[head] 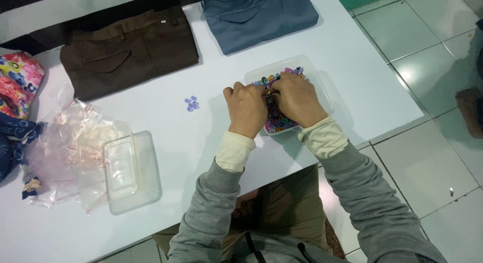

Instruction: Sorting and arranging small colorful plastic clips from a container onto a table surface.

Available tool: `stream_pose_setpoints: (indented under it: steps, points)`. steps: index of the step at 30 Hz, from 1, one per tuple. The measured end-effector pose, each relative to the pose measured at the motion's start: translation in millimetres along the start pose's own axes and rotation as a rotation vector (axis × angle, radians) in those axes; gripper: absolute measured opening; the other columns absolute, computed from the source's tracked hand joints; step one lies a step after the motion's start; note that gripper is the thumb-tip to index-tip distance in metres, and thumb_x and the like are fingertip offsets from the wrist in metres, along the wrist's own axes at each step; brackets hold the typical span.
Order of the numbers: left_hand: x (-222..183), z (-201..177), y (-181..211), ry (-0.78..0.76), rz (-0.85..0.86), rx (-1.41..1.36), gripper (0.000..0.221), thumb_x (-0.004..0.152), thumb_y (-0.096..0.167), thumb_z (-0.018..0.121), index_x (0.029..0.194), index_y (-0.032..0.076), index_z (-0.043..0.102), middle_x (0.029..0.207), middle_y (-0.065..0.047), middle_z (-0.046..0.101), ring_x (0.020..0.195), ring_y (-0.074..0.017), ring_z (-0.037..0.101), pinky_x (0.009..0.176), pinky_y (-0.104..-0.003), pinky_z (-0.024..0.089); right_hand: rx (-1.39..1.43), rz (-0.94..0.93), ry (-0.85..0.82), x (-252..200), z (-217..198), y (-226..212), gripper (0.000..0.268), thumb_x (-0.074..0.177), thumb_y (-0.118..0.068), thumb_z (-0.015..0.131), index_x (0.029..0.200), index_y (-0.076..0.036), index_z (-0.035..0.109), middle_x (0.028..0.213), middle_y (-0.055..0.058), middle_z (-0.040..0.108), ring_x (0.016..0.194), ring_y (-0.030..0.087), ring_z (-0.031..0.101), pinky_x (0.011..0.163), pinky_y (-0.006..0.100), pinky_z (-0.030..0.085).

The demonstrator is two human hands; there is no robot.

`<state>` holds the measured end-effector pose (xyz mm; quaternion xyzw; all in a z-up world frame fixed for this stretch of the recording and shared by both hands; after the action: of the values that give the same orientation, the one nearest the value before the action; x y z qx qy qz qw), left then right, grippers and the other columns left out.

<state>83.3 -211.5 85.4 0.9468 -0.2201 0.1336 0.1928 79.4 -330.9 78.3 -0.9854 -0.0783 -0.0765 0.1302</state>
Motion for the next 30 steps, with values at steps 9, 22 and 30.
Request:
stream_pose_setpoints:
  steps: [9, 22, 30]
  points:
    - [-13, -49, -11, 0.153, -0.030, -0.440, 0.018, 0.090, 0.009, 0.072, 0.104, 0.017, 0.078, 0.083, -0.003, 0.073, 0.097, -0.0258, 0.058, 0.098, -0.049, 0.032, 0.551, 0.075, 0.040, -15, -31, 5, 0.018, 0.093, -0.001, 0.069, 0.111, -0.002, 0.072, 0.098, 0.018, 0.067, 0.091, 0.032, 0.068, 0.069, 0.042, 0.056]
    - [-26, -48, -20, 0.197, -0.041, -0.730, 0.014, 0.094, 0.018, 0.073, 0.106, 0.024, 0.077, 0.092, 0.004, 0.075, 0.104, -0.0201, 0.057, 0.105, -0.044, 0.030, 1.023, 0.001, 0.026, -13, -38, -32, 0.042, 0.090, 0.009, 0.065, 0.131, 0.003, 0.062, 0.101, 0.011, 0.065, 0.095, 0.016, 0.063, 0.078, 0.029, 0.057]
    - [-61, -83, -49, 0.312, -0.089, -0.816, 0.011, 0.096, 0.016, 0.074, 0.105, 0.021, 0.077, 0.095, 0.001, 0.077, 0.100, -0.0196, 0.060, 0.101, -0.039, 0.040, 0.987, -0.066, 0.110, -20, -54, -87, 0.034, 0.089, 0.007, 0.069, 0.122, 0.003, 0.068, 0.095, 0.015, 0.067, 0.087, 0.021, 0.069, 0.066, 0.027, 0.057]
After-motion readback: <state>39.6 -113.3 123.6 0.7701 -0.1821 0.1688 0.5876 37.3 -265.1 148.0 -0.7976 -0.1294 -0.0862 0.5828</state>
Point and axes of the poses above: each hand's wrist, its own x-axis towards the middle knuckle, its own z-axis out of the palm, y = z × x, the point moved 9 cm from there along x, towards the middle knuckle
